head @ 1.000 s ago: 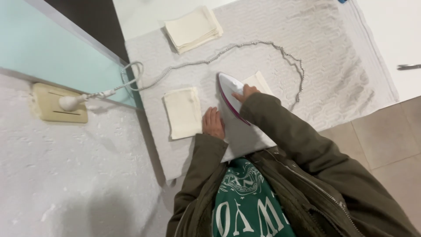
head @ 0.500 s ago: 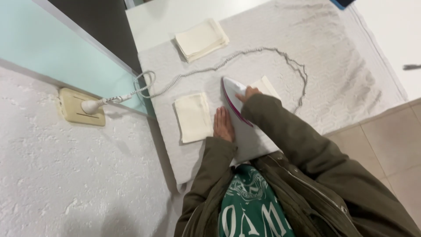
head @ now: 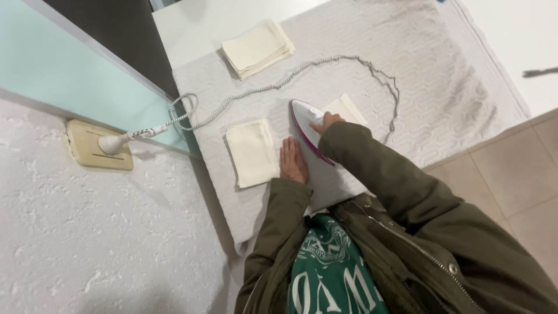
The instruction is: The person irons a small white cloth on a white towel using a pink and white iron. They smooth the fabric with their left hand while moving the iron back and forth with their right hand. The person flips the cloth over to iron the other side and then folds it.
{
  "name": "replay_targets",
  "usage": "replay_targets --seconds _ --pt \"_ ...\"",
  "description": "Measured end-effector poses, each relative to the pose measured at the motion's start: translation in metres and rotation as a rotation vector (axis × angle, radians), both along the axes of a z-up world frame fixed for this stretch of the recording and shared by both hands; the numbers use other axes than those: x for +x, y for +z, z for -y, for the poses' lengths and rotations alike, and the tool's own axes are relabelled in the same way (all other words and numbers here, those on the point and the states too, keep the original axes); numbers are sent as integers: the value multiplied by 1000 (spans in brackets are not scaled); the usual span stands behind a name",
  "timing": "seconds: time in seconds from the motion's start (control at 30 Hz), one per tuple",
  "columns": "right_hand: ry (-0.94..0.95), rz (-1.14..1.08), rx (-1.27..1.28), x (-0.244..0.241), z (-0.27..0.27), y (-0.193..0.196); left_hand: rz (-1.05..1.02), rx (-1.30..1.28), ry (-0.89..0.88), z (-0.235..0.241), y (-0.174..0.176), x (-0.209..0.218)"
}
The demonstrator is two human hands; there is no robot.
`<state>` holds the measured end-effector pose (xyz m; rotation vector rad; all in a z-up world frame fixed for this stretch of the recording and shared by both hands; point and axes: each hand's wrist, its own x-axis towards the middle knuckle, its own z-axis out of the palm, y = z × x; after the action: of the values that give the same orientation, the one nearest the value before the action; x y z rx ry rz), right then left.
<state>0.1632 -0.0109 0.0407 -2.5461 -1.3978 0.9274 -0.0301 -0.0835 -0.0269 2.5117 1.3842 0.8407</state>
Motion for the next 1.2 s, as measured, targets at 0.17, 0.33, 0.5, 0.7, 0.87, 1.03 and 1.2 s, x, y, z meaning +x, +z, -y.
replay_targets --seconds 0.17,0.33,0.5,0.7,0.87,1.03,1.2 --pt "69 25 -16 -4 -6 14 37 -7 9 -1 16 1" --pt "-58 -95 -34 -13 4 47 10 -56 -33 1 19 -4" --pt "6 -11 7 -7 -3 21 50 -91 -72 -1 26 -4" --pt "-56 -98 -52 -14 10 43 42 38 7 -1 -9 0" --pt "-30 -32 -50 -16 1 61 69 22 -3 1 6 0" --pt "-2 -78 -32 -2 2 25 95 4 -41 -2 12 -3" --pt "565 331 155 21 -8 -54 60 13 12 -3 19 1"
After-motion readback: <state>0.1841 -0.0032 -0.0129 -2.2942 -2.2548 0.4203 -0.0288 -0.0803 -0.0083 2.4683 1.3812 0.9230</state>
